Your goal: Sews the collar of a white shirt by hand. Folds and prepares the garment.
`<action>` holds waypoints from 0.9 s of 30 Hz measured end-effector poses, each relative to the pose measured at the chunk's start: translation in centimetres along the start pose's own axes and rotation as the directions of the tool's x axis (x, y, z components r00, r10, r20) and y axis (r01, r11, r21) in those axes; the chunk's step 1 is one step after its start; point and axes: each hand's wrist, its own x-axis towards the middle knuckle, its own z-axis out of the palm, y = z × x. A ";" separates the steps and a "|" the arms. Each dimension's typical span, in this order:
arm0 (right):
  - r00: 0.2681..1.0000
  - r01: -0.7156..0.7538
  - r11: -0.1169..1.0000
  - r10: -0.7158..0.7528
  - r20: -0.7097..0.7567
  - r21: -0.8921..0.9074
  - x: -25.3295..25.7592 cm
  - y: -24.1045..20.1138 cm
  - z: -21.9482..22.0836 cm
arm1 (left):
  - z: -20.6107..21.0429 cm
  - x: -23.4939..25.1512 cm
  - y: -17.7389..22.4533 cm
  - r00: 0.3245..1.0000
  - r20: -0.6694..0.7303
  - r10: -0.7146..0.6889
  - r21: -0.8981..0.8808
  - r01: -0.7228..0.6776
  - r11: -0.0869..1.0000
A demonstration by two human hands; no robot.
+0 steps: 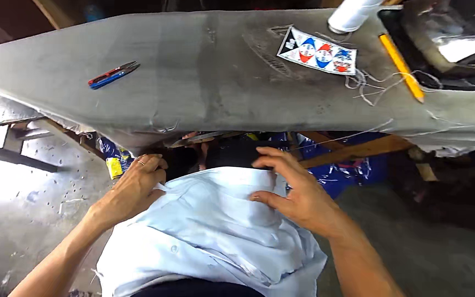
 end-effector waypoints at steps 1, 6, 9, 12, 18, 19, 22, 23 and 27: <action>0.999 0.012 1.000 -0.012 -0.030 0.009 -0.3 0.3 0.0 | -0.6 -1.2 -0.3 0.998 -0.068 -0.008 -0.038 0.006 0.999; 0.989 0.075 0.994 -0.084 -0.119 -0.085 -1.8 0.1 -0.5 | -3.0 -6.3 0.3 0.913 -0.405 -0.037 0.117 0.092 0.989; 0.983 0.121 0.966 -0.149 -0.111 -0.227 -3.4 -1.4 -0.2 | -1.9 -8.8 0.8 0.783 -0.611 0.115 0.305 0.099 0.947; 0.946 0.185 0.926 -0.258 -0.196 -0.328 -5.0 -1.5 0.8 | 0.1 -10.8 0.7 0.645 -0.733 0.219 0.388 0.131 0.912; 0.864 0.278 0.902 -0.385 -0.325 -0.330 -6.1 -2.4 2.2 | 1.5 -12.3 1.2 0.532 -0.830 0.167 0.326 0.221 0.919; 0.852 0.292 0.902 -0.396 -0.342 -0.317 -6.3 -2.9 2.0 | 1.3 -12.6 1.3 0.515 -0.844 0.152 0.311 0.237 0.920; 0.937 0.263 0.943 -0.300 -0.180 -0.203 -8.4 -5.6 0.2 | 0.4 -14.9 1.4 0.548 -0.835 0.057 0.265 0.309 0.913; 0.978 0.202 0.971 -0.206 -0.016 -0.128 -9.2 -6.7 -0.8 | -0.1 -16.3 1.1 0.630 -0.776 -0.045 0.246 0.367 0.897; 0.940 -0.041 0.998 0.020 0.340 0.054 -11.5 -4.8 -3.3 | -2.1 -20.6 0.4 0.750 -0.107 -0.652 0.172 0.660 0.731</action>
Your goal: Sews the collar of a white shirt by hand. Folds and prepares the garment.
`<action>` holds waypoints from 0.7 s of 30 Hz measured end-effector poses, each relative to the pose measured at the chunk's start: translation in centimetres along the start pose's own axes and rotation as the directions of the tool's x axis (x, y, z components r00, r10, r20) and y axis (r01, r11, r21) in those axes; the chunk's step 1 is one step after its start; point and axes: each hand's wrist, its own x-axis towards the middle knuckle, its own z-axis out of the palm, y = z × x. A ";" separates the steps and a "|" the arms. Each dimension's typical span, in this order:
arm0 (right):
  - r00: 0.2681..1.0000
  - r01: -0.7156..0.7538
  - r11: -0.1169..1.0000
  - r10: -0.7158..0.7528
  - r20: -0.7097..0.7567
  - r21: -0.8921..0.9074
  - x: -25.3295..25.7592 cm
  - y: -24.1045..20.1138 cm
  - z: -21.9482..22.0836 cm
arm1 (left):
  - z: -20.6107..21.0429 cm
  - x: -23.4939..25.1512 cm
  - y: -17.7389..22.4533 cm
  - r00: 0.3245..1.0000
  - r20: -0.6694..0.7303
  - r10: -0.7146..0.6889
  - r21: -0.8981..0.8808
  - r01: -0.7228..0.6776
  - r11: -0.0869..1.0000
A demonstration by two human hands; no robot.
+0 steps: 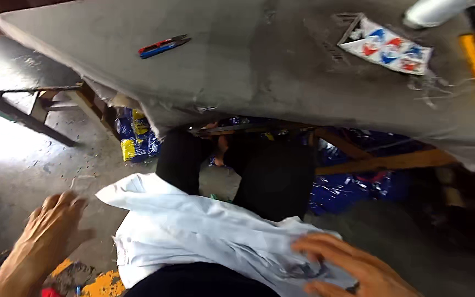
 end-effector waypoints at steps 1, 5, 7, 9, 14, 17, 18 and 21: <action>0.989 -0.035 0.999 0.032 -0.142 -0.022 -0.4 1.6 0.2 | -0.2 0.4 0.4 0.999 -0.016 0.028 -0.023 -0.028 0.999; 0.903 -0.267 0.961 0.275 -0.332 0.069 -0.5 6.1 2.8 | 0.1 5.2 10.7 0.873 -0.339 0.351 -0.294 -0.453 0.842; 0.906 -0.307 0.908 0.371 -0.205 0.285 -0.2 6.5 5.7 | 2.9 6.8 17.4 0.834 -0.239 0.497 -0.621 -0.525 0.582; 0.895 -0.312 0.888 0.394 -0.209 0.338 -0.2 5.6 8.4 | 6.8 6.5 22.3 0.788 -0.005 0.616 -0.733 -0.422 0.533; 0.765 0.048 0.981 0.085 -0.639 0.189 -0.3 3.4 9.7 | 9.2 3.5 23.1 0.798 0.293 0.527 -0.545 -0.313 0.778; 0.633 0.389 0.920 -0.230 -0.739 0.047 2.9 -1.0 7.6 | 9.6 2.4 21.3 0.737 0.261 0.623 -0.701 -0.299 0.647; 0.589 0.508 0.861 -0.332 -0.737 0.017 4.7 -3.1 6.9 | 9.1 2.0 20.6 0.726 0.178 0.664 -0.780 -0.307 0.545; 0.438 0.832 0.555 -0.668 -0.602 -0.011 10.6 -10.3 6.1 | 6.1 0.2 20.2 0.650 -0.316 0.691 -0.836 -0.536 0.122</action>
